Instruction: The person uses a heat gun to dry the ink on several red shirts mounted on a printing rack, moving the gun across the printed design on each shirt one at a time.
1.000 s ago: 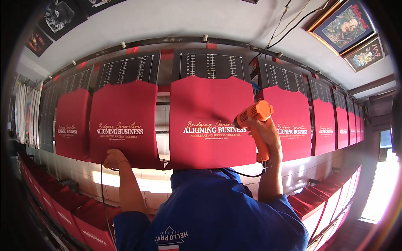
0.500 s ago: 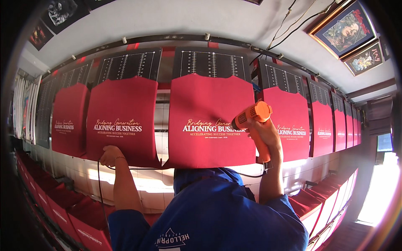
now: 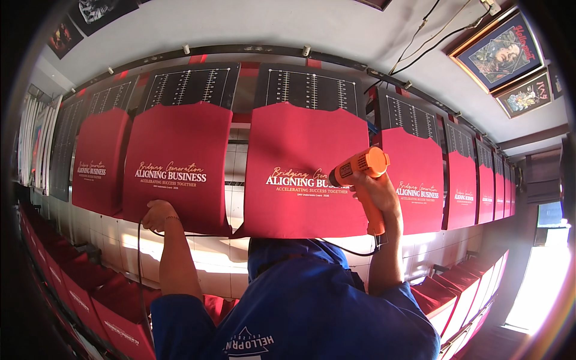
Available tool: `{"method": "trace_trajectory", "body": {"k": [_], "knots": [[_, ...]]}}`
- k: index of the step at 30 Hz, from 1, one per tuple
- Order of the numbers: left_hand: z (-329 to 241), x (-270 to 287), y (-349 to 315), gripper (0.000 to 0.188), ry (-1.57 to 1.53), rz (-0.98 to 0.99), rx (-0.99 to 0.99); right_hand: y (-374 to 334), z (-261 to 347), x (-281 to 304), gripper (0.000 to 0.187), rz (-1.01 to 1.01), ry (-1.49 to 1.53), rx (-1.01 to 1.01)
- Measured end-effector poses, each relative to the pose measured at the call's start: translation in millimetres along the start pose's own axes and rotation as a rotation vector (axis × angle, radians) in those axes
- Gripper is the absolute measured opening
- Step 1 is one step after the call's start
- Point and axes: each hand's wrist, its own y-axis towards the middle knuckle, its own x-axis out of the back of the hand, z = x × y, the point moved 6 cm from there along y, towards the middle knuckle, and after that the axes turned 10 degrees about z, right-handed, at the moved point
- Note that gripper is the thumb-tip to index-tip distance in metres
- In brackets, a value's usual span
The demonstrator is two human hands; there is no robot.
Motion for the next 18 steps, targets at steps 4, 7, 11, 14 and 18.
{"method": "trace_trajectory", "body": {"k": [4,7,11,14,18], "knots": [[1.2,-4.3,5.9,0.070,0.014,-0.048,0.002,1.6,3.3,-5.8,0.042,-0.082,-0.055,0.138],[2.6,-4.9,6.8,0.070,0.024,-0.056,-0.017,3.5,-0.2,-8.2,0.046,-0.026,0.012,0.045],[1.4,-2.4,4.9,0.070,0.010,-0.034,-0.016,4.3,1.1,-14.7,0.047,-0.052,-0.008,0.112],[-2.7,1.9,-2.7,0.071,0.000,-0.022,-0.020,6.9,-0.9,-17.4,0.047,-0.019,0.014,0.092],[-3.5,2.2,-0.8,0.070,0.039,-0.044,-0.022,7.6,10.8,-26.3,0.047,-0.089,-0.111,0.139]]}}
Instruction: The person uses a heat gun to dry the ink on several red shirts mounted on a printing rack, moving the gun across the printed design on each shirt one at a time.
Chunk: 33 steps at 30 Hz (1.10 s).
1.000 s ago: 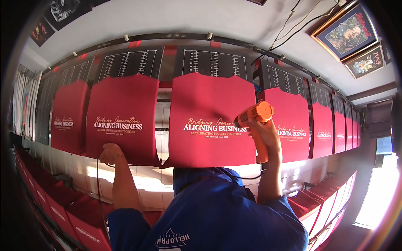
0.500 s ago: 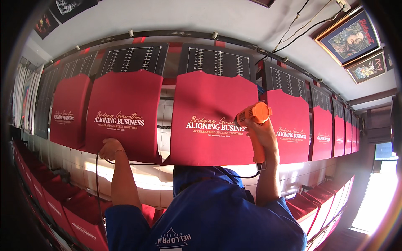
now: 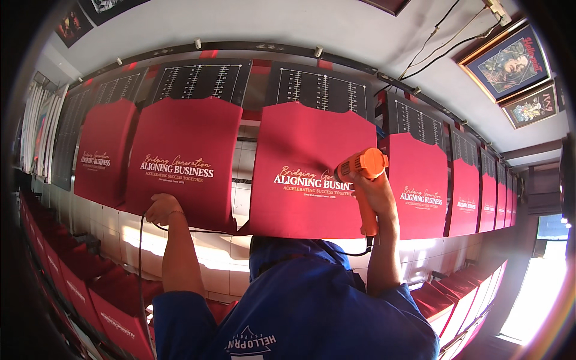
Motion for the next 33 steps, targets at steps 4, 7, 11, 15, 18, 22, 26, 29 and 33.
{"method": "trace_trajectory", "body": {"k": [4,7,11,15,18,22,26,29,33], "knots": [[0.2,1.0,-1.0,0.071,-0.004,0.009,0.004,4.9,-10.6,-3.3,0.045,0.124,0.081,-0.083],[0.5,0.0,0.9,0.071,0.000,0.017,-0.010,5.5,-6.3,-6.8,0.042,0.071,0.059,-0.026],[3.1,-3.8,4.2,0.070,0.007,-0.021,-0.017,6.5,-0.3,-11.5,0.040,0.123,0.047,-0.078],[3.4,-4.3,3.1,0.070,-0.016,-0.011,-0.011,4.4,16.7,-20.6,0.040,0.118,-0.033,-0.005],[2.6,-3.9,3.7,0.071,-0.007,-0.004,0.015,9.6,-4.2,-21.8,0.039,0.187,0.065,-0.094],[0.8,-3.1,2.8,0.072,0.006,0.020,0.008,15.8,-5.0,-22.2,0.039,0.178,0.057,0.046],[2.7,-3.3,3.6,0.073,-0.007,0.013,0.018,17.0,-0.6,-24.1,0.038,0.197,0.047,-0.039],[0.7,-3.1,1.2,0.073,0.008,0.021,-0.004,22.8,5.0,-16.7,0.036,0.123,0.062,0.031],[1.6,-0.7,0.8,0.074,0.026,-0.035,-0.009,22.6,10.9,-19.4,0.034,0.132,0.082,0.006]]}}
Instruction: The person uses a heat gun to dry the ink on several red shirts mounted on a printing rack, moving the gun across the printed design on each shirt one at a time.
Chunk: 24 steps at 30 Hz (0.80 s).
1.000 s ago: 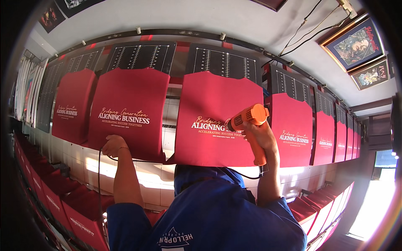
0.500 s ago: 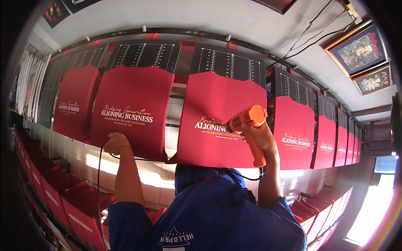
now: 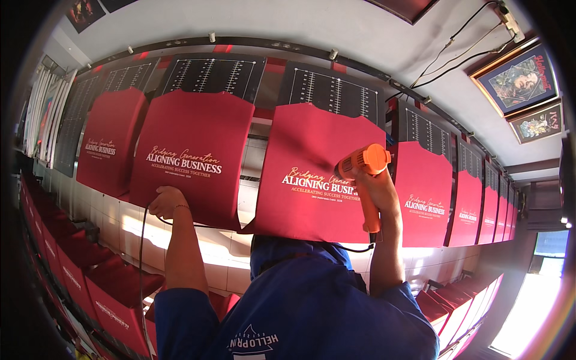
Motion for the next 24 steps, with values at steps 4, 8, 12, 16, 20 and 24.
{"method": "trace_trajectory", "body": {"k": [4,8,12,16,20,24], "knots": [[-1.6,-0.9,0.4,0.073,0.000,0.033,-0.010,5.5,-7.4,5.4,0.035,0.034,-0.012,0.002],[-0.7,1.5,-1.6,0.072,-0.004,0.039,-0.004,-0.2,-0.3,-16.5,0.036,0.099,-0.042,-0.007],[-4.3,5.9,-5.9,0.072,-0.028,0.072,0.013,-5.3,-7.9,-25.3,0.038,0.149,-0.049,-0.105],[-3.9,6.3,-5.3,0.072,-0.005,0.027,0.003,-4.3,3.4,-37.9,0.040,0.219,-0.065,0.002],[-3.9,6.4,-6.3,0.073,0.001,0.028,-0.018,-7.7,1.2,-35.7,0.036,0.188,-0.022,-0.091],[-6.1,11.0,-8.9,0.073,0.013,0.050,-0.008,-2.1,-5.9,-34.6,0.033,0.187,-0.043,-0.038]]}}
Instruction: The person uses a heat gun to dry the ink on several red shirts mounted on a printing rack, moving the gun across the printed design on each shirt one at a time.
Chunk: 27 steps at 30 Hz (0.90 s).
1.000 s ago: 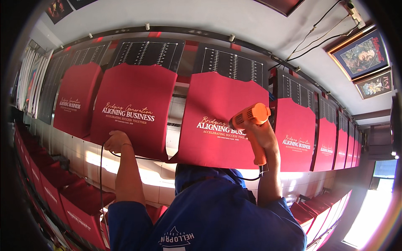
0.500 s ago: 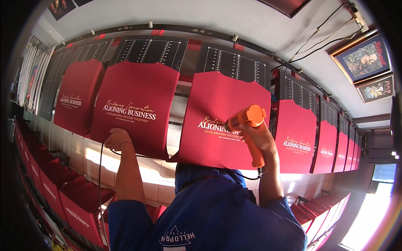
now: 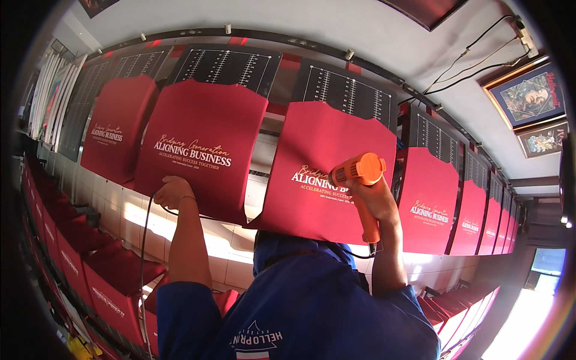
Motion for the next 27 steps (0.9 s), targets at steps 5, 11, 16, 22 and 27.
{"method": "trace_trajectory", "body": {"k": [5,11,16,22,27], "knots": [[2.8,-6.4,6.3,0.073,0.023,-0.013,0.003,5.4,8.9,0.0,0.035,-0.020,-0.027,0.032],[3.9,-8.1,8.8,0.072,0.016,-0.039,0.006,7.8,6.3,-4.6,0.039,-0.012,0.039,-0.012],[0.2,-2.6,1.5,0.072,0.005,-0.010,0.006,17.3,-3.4,-6.6,0.039,0.033,-0.021,0.032],[1.8,-6.0,5.5,0.072,0.014,0.004,0.017,18.5,11.1,-14.7,0.037,-0.052,-0.101,0.054],[2.2,-5.4,5.4,0.071,-0.025,0.025,0.008,18.7,7.6,-23.2,0.036,0.080,0.003,0.003]]}}
